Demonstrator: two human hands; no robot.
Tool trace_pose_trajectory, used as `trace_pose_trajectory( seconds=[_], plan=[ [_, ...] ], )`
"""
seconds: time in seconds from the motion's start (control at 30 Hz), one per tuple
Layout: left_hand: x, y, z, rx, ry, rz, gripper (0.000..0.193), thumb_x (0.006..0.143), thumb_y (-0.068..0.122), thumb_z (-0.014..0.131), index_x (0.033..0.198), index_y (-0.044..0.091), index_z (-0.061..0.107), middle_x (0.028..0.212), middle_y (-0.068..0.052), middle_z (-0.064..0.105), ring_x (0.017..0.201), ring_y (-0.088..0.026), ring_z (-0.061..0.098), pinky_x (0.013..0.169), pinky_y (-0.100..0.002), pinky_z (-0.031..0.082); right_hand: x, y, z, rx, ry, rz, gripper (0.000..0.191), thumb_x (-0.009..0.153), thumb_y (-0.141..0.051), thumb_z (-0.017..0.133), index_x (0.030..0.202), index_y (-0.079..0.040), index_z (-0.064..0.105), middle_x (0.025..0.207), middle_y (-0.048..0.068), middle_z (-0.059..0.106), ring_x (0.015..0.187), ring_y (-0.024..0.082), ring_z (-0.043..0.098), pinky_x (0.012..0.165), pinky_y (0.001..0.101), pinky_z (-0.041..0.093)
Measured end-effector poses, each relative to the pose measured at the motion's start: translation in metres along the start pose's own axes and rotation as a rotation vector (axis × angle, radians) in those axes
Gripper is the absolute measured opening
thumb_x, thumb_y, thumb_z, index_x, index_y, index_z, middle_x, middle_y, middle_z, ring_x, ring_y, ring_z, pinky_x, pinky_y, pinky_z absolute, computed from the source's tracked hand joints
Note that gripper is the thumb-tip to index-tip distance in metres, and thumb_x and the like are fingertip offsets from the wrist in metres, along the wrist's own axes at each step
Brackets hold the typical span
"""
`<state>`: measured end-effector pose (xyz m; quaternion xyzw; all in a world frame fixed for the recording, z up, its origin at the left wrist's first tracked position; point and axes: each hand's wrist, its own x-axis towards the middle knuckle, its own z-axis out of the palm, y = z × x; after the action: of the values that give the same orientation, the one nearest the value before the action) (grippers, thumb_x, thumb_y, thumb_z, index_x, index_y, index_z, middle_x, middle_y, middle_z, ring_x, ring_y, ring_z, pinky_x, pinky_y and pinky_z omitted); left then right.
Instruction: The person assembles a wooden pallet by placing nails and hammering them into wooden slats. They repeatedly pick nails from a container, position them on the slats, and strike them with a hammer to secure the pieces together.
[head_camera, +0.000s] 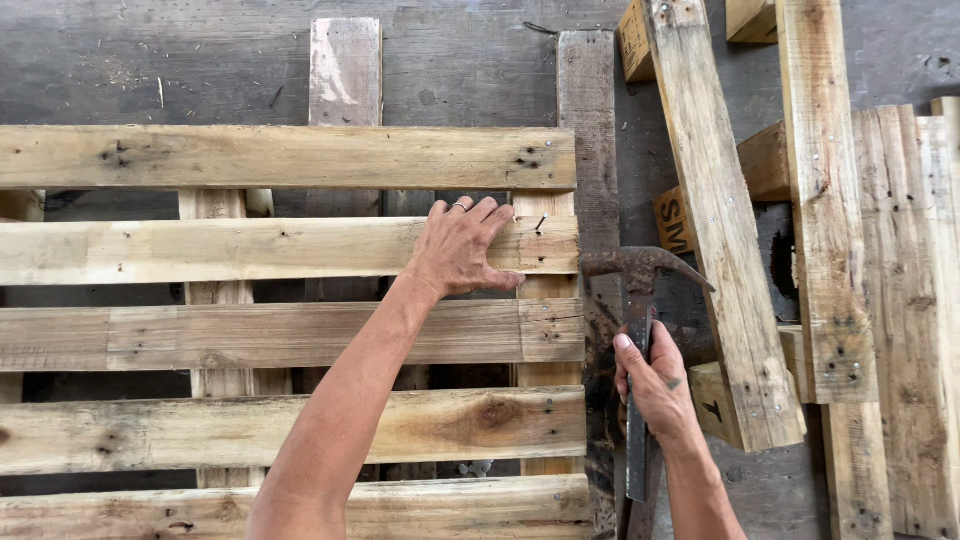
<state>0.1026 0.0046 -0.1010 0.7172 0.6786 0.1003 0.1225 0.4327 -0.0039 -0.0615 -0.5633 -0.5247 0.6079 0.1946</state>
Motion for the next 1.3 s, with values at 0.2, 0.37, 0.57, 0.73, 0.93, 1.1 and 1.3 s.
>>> trace_pose_trajectory(
  seconds=[0.2, 0.37, 0.57, 0.73, 0.93, 1.1, 1.3],
  plan=[
    [0.001, -0.001, -0.002, 0.047, 0.013, -0.005, 0.12, 0.061, 0.104, 0.053, 0.138, 0.012, 0.059, 0.109, -0.008, 0.061, 0.09, -0.024, 0.057, 0.073, -0.043, 0.041, -0.01, -0.062, -0.022, -0.22, 0.028, -0.385, 0.021, 0.102, -0.028, 0.057, 0.109, -0.009, 0.053, 0.071, 0.002, 0.057, 0.054, 0.009, 0.055, 0.041, 0.0256, 0.05],
    [0.0, 0.0, -0.004, 0.055, 0.049, 0.023, 0.118, 0.059, 0.103, 0.052, 0.135, 0.014, 0.06, 0.112, -0.008, 0.062, 0.093, -0.024, 0.058, 0.075, -0.045, 0.041, -0.004, -0.132, -0.04, 0.022, 0.231, -1.158, 0.008, 0.108, -0.018, 0.058, 0.112, -0.013, 0.054, 0.077, -0.004, 0.057, 0.054, 0.002, 0.054, 0.046, 0.0238, 0.048],
    [0.001, 0.004, -0.016, 0.072, -0.206, -0.068, 0.112, 0.067, 0.1, 0.048, 0.136, 0.013, 0.056, 0.112, -0.008, 0.061, 0.094, -0.025, 0.059, 0.079, -0.043, 0.04, 0.047, -0.112, 0.009, -0.733, -0.176, -0.173, 0.018, 0.103, -0.029, 0.049, 0.111, -0.014, 0.042, 0.067, 0.01, 0.063, 0.043, 0.017, 0.057, 0.035, 0.0307, 0.051],
    [0.001, 0.005, -0.018, 0.022, -0.028, -0.016, 0.115, 0.061, 0.101, 0.052, 0.136, 0.015, 0.056, 0.117, -0.008, 0.062, 0.093, -0.025, 0.058, 0.073, -0.044, 0.037, 0.02, -0.115, -0.028, -0.83, -0.01, -0.354, 0.029, 0.105, -0.039, 0.054, 0.105, -0.01, 0.051, 0.067, 0.007, 0.056, 0.05, 0.017, 0.052, 0.038, 0.0322, 0.045],
    [0.002, 0.005, -0.01, 0.025, -0.055, -0.045, 0.12, 0.058, 0.101, 0.054, 0.142, 0.015, 0.053, 0.117, -0.006, 0.061, 0.1, -0.027, 0.059, 0.075, -0.043, 0.038, 0.009, -0.156, -0.055, -0.079, 0.253, -1.212, 0.025, 0.111, -0.021, 0.055, 0.089, -0.009, 0.057, 0.072, 0.004, 0.055, 0.053, 0.009, 0.05, 0.044, 0.0274, 0.042],
    [-0.002, 0.012, -0.02, 0.046, -0.157, -0.082, 0.114, 0.063, 0.097, 0.053, 0.145, 0.019, 0.049, 0.117, -0.006, 0.061, 0.105, -0.026, 0.059, 0.08, -0.043, 0.038, 0.041, -0.116, 0.001, -0.939, -0.149, -0.285, 0.033, 0.103, -0.039, 0.051, 0.106, -0.007, 0.046, 0.063, 0.005, 0.055, 0.049, 0.015, 0.053, 0.041, 0.0296, 0.043],
    [0.002, 0.007, -0.017, -0.02, -0.171, -0.094, 0.12, 0.06, 0.099, 0.054, 0.149, 0.018, 0.045, 0.121, -0.007, 0.06, 0.105, -0.025, 0.058, 0.078, -0.043, 0.04, -0.012, -0.179, -0.041, -0.122, -0.13, -0.866, 0.032, 0.114, -0.038, 0.051, 0.122, -0.007, 0.053, 0.069, 0.0, 0.049, 0.051, 0.006, 0.045, 0.039, 0.023, 0.039]
  ],
)
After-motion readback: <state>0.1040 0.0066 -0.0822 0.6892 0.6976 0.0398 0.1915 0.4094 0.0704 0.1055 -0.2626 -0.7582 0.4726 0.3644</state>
